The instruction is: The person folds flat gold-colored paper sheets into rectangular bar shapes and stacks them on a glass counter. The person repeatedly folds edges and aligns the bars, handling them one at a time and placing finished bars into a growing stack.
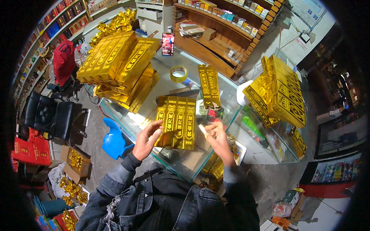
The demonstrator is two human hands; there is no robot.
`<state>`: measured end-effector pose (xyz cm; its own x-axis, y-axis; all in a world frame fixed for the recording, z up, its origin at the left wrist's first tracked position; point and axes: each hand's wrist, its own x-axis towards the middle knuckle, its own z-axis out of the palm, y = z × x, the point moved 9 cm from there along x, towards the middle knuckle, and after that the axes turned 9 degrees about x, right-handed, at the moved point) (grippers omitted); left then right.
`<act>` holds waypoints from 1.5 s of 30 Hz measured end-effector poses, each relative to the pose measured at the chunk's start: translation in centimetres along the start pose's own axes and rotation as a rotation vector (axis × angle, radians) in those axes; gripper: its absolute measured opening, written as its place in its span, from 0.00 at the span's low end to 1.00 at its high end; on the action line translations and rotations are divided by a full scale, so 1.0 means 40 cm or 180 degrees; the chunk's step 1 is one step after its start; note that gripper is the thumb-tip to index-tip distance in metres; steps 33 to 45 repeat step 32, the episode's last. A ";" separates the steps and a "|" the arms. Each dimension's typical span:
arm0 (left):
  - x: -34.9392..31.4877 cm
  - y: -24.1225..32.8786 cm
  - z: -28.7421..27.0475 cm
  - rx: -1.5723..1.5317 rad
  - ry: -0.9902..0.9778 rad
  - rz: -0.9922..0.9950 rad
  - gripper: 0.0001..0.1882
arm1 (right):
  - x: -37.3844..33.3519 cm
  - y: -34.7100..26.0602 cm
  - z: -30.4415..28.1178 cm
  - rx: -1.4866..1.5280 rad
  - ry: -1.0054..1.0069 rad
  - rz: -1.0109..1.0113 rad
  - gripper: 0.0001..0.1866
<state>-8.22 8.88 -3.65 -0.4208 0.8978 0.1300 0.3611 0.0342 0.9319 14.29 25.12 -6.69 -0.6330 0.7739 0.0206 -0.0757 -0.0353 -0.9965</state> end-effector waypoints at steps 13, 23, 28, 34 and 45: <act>0.006 0.139 0.117 -0.1702 -0.1762 -0.0839 0.13 | -0.058 -0.243 0.232 0.1257 -0.1538 0.0324 0.15; 0.035 -0.077 -0.097 0.0408 0.0287 -0.0609 0.10 | 0.017 -0.094 0.092 -0.1148 -0.0211 0.0363 0.08; -0.010 -0.201 -0.070 0.0525 0.0207 -0.0927 0.13 | 0.013 -0.035 0.079 -0.2644 0.0307 -0.0125 0.06; -0.015 -0.217 -0.071 0.0805 0.0351 -0.0842 0.13 | 0.017 0.015 0.077 -0.2960 0.0276 -0.0130 0.07; -0.015 -0.217 -0.071 0.0805 0.0351 -0.0842 0.13 | 0.017 0.015 0.077 -0.2960 0.0276 -0.0130 0.07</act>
